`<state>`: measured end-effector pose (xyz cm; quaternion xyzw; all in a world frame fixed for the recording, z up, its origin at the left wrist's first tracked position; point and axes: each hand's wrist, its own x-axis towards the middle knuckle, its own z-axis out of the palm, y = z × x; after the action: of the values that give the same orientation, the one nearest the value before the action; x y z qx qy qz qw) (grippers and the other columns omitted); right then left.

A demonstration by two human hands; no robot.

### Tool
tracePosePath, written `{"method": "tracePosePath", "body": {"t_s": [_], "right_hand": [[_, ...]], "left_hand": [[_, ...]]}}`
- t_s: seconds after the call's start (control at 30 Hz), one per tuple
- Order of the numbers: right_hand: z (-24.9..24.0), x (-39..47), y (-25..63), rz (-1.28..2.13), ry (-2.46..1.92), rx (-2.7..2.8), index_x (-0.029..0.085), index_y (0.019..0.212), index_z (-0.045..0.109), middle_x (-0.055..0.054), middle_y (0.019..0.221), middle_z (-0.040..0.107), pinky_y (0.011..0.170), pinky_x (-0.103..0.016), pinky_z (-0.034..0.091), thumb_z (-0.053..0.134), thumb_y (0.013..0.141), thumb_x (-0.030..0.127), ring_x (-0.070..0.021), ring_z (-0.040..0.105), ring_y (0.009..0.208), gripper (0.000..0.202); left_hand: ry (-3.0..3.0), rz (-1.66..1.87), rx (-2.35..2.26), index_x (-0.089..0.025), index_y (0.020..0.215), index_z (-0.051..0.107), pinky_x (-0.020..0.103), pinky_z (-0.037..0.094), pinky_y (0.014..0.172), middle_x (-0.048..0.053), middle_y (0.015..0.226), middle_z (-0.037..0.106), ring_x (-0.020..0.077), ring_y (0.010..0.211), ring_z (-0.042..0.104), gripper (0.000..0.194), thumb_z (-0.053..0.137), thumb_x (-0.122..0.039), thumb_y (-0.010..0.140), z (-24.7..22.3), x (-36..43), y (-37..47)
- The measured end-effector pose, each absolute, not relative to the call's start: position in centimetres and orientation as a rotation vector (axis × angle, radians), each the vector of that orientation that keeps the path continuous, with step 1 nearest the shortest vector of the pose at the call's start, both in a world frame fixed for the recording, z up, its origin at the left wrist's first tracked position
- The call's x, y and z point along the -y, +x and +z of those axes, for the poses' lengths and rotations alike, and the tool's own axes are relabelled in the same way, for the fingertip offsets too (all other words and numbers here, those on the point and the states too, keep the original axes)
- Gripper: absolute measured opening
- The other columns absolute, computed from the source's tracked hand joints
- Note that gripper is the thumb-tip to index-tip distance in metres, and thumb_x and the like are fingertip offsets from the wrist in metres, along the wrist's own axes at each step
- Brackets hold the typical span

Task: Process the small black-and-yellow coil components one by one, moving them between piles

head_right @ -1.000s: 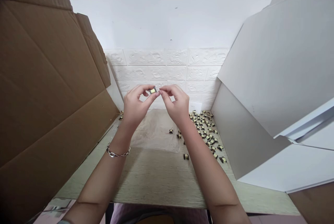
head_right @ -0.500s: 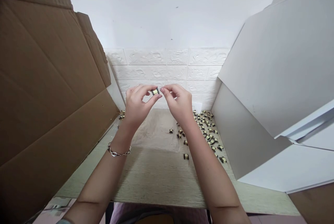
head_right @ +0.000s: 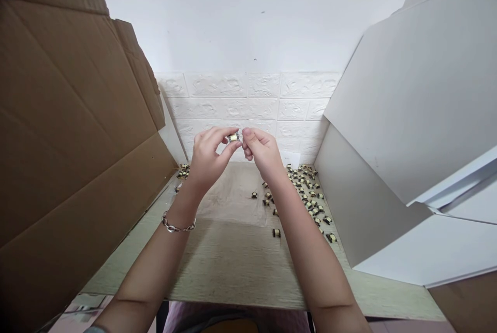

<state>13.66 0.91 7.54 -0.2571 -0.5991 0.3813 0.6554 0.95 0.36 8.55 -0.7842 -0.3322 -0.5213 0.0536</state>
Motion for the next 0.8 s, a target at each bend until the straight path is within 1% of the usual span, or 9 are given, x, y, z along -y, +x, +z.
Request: {"method": "tracePosePath", "body": {"t_s": [0.17,0.3,0.43,0.53,0.6,0.7,0.8], "right_hand": [[7.4,-1.1,13.9,0.869,-0.569,1.367,0.017,0.054,0.045,0.007,0.042,0.034,0.041,-0.021,0.023,0.049,0.075,0.047,-0.0043,0.030,0.039,0.037],[7.4,-1.1,14.0,0.743,-0.607,1.387,0.017,0.055,0.046,0.006,0.043,0.034,0.044,-0.021,0.025,0.047,0.076,0.047,-0.0053,0.031,0.041,0.037],[7.5,-0.9,14.0,0.545,-0.711,1.427,0.017,0.055,0.046,0.005,0.047,0.036,0.046,-0.022,0.026,0.045,0.077,0.049,-0.0063,0.033,0.044,0.039],[7.5,-0.6,13.9,0.389,-0.778,1.449,0.017,0.056,0.046,0.004,0.052,0.040,0.050,-0.022,0.029,0.044,0.078,0.047,-0.0070,0.036,0.049,0.037],[7.5,-0.4,13.7,0.309,-0.810,1.462,0.017,0.056,0.046,0.003,0.052,0.040,0.051,-0.022,0.030,0.042,0.080,0.044,-0.0076,0.038,0.052,0.036],[7.4,-0.3,13.5,0.215,-0.844,1.493,0.017,0.056,0.045,0.004,0.052,0.040,0.053,-0.022,0.030,0.041,0.081,0.041,-0.0082,0.039,0.053,0.035],[7.3,-0.1,13.2,0.162,-0.865,1.546,0.017,0.057,0.044,0.004,0.052,0.039,0.052,-0.022,0.029,0.040,0.082,0.038,-0.0081,0.038,0.053,0.033]], "left_hand": [[-2.564,-1.795,0.922,-0.018,0.090,0.060,0.024,0.038,0.075,0.001,0.089,0.063,0.0095,0.072,0.053,0.019,0.056,-0.028,0.074,8.5,-1.0,0.9],[-2.733,-1.961,0.943,-0.017,0.092,0.060,0.022,0.040,0.074,0.002,0.091,0.062,0.0095,0.076,0.052,0.021,0.055,-0.027,0.075,8.2,-1.5,1.1],[-2.867,-2.071,0.978,-0.017,0.094,0.060,0.022,0.040,0.077,0.003,0.094,0.062,0.0106,0.081,0.052,0.022,0.054,-0.027,0.075,8.0,-1.8,1.2],[-2.947,-2.189,0.911,-0.017,0.093,0.059,0.024,0.040,0.079,0.004,0.094,0.061,0.0122,0.086,0.053,0.022,0.053,-0.029,0.076,7.7,-2.2,1.4],[-2.961,-2.263,0.871,-0.017,0.092,0.059,0.025,0.041,0.080,0.004,0.094,0.061,0.0130,0.087,0.053,0.022,0.052,-0.030,0.076,7.6,-2.4,1.4],[-2.888,-2.334,0.883,-0.017,0.092,0.058,0.026,0.041,0.080,0.005,0.093,0.060,0.0136,0.087,0.053,0.022,0.052,-0.031,0.076,7.4,-2.6,1.4],[-2.733,-2.289,0.971,-0.017,0.092,0.058,0.026,0.041,0.079,0.004,0.092,0.060,0.0132,0.085,0.053,0.022,0.052,-0.032,0.076,7.4,-2.4,1.5]]}}
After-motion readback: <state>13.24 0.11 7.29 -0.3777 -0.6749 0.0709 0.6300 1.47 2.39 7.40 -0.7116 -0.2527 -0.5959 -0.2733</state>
